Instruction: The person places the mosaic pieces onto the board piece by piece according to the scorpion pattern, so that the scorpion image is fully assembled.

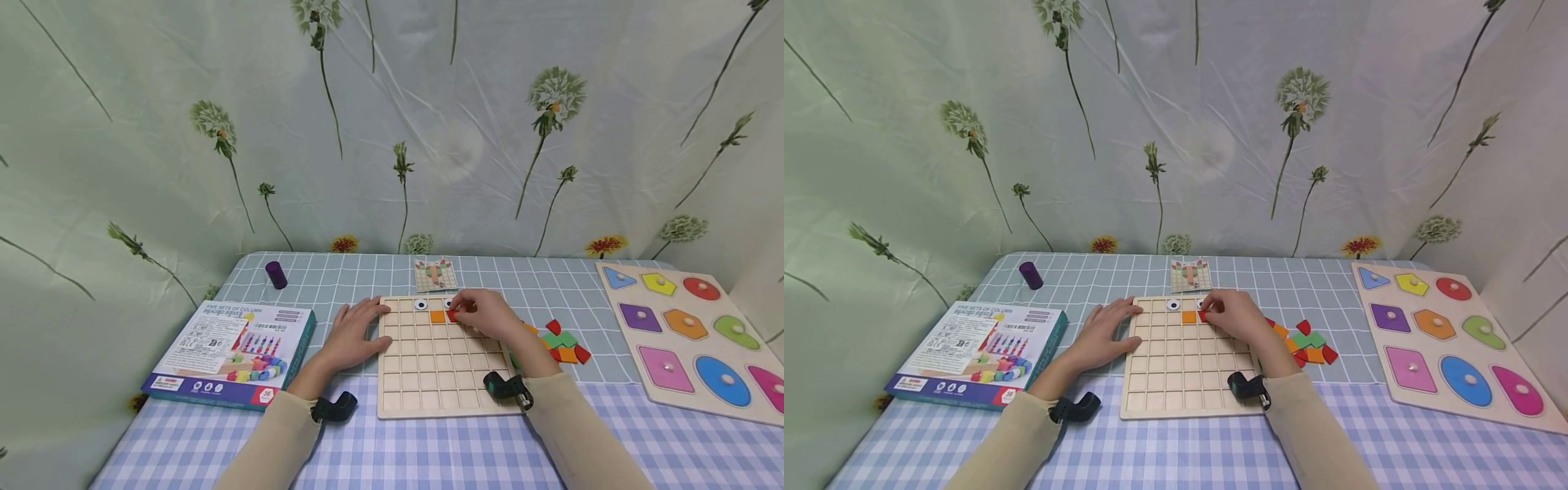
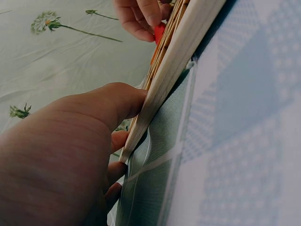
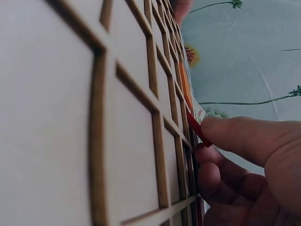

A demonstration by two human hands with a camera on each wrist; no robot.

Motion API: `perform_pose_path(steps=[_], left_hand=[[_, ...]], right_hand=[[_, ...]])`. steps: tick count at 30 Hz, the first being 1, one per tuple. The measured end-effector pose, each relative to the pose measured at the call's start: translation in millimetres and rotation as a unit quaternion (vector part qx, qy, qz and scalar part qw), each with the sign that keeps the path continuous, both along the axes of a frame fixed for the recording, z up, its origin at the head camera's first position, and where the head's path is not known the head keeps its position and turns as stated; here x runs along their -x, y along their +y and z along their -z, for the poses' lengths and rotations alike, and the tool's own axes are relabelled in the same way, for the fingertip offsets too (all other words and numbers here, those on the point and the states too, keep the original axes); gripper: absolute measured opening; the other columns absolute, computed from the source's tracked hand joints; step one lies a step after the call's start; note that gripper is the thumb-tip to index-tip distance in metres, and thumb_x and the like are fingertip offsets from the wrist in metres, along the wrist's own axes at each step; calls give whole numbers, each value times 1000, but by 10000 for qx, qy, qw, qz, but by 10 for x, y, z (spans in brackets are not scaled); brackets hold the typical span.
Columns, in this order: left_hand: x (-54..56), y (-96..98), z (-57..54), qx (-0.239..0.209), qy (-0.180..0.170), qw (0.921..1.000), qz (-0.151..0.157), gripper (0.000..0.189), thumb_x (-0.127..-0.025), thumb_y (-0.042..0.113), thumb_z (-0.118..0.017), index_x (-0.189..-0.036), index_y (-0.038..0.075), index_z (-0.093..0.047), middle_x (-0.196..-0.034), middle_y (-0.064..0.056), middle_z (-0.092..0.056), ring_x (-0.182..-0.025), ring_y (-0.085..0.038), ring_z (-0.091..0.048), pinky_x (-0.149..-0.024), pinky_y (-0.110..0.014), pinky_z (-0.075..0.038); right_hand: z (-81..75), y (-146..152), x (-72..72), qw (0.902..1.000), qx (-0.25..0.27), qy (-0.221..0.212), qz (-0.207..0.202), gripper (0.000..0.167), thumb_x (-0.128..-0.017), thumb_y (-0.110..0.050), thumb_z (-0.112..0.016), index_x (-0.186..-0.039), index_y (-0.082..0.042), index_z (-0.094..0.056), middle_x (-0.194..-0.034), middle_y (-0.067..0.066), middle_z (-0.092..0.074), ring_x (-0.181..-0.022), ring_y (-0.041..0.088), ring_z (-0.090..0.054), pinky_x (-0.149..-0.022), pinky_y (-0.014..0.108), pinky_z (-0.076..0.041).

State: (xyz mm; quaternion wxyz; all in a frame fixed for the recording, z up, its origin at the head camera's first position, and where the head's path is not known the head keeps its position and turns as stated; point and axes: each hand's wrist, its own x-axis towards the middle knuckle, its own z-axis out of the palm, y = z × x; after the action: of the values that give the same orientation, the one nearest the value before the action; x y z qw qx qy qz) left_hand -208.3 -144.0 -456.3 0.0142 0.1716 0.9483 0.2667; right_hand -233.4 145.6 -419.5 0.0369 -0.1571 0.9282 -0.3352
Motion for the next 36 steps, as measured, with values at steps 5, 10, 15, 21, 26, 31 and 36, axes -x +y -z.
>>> perform_pose_path(steps=[5,10,15,21,26,31,36], left_hand=[[2,5,-7,21,-32,10000,12,57,-91,39,-67,-143,21,-52,-164,-5,-34,-154,-29,-25,-125,-59,-9],[3,5,-3,-2,-4,10000,35,56,-91,39,-68,-142,21,-53,-163,-5,-34,-154,-30,-25,-124,-60,-9],[5,4,7,-29,16,10000,33,56,-91,39,-68,-142,21,-53,-163,-5,-34,-154,-30,-25,-124,-60,-9],[5,-2,6,8,0,10000,27,57,-91,40,-67,-142,21,-53,-163,-5,-34,-154,-29,-25,-124,-59,-9],[0,-6,-6,-94,48,9999,61,55,-91,37,-68,-141,19,-54,-163,-7,-35,-153,-31,-27,-123,-61,-11],[4,-6,-7,-140,30,9999,73,54,-91,36,-69,-140,19,-55,-162,-7,-36,-153,-31,-27,-123,-61,-10],[7,-3,-9,-171,7,9998,53,55,-90,36,-70,-140,19,-55,-162,-6,-36,-153,-31,-27,-123,-62,-10]], right_hand=[[3,-20,-6,9998,-170,78,9,7,-90,-11,-70,-97,-10,-71,-78,1,-59,-73,15,-50,-69,29,-41],[2,-30,-21,9997,-232,97,29,8,-90,-12,-71,-98,-9,-70,-79,1,-61,-74,15,-52,-72,29,-43],[16,-35,-11,9996,-270,108,-20,8,-90,-13,-71,-97,-9,-70,-79,1,-61,-74,15,-52,-71,30,-43],[33,-48,4,9993,-305,106,-162,4,-91,-11,-70,-94,-8,-71,-84,1,-66,-76,13,-54,-73,29,-46],[14,-29,-2,9993,-297,29,-207,8,-93,-11,-67,-96,-10,-74,-93,4,-70,-84,16,-61,-80,36,-52],[-18,36,-3,9986,-174,-178,-471,16,-94,-11,-65,-105,-9,-77,-107,8,-71,-99,22,-65,-90,42,-55],[-73,136,3,9954,-113,-356,-887,22,-94,-11,-65,-114,-9,-75,-110,8,-71,-97,19,-64,-89,39,-54]])
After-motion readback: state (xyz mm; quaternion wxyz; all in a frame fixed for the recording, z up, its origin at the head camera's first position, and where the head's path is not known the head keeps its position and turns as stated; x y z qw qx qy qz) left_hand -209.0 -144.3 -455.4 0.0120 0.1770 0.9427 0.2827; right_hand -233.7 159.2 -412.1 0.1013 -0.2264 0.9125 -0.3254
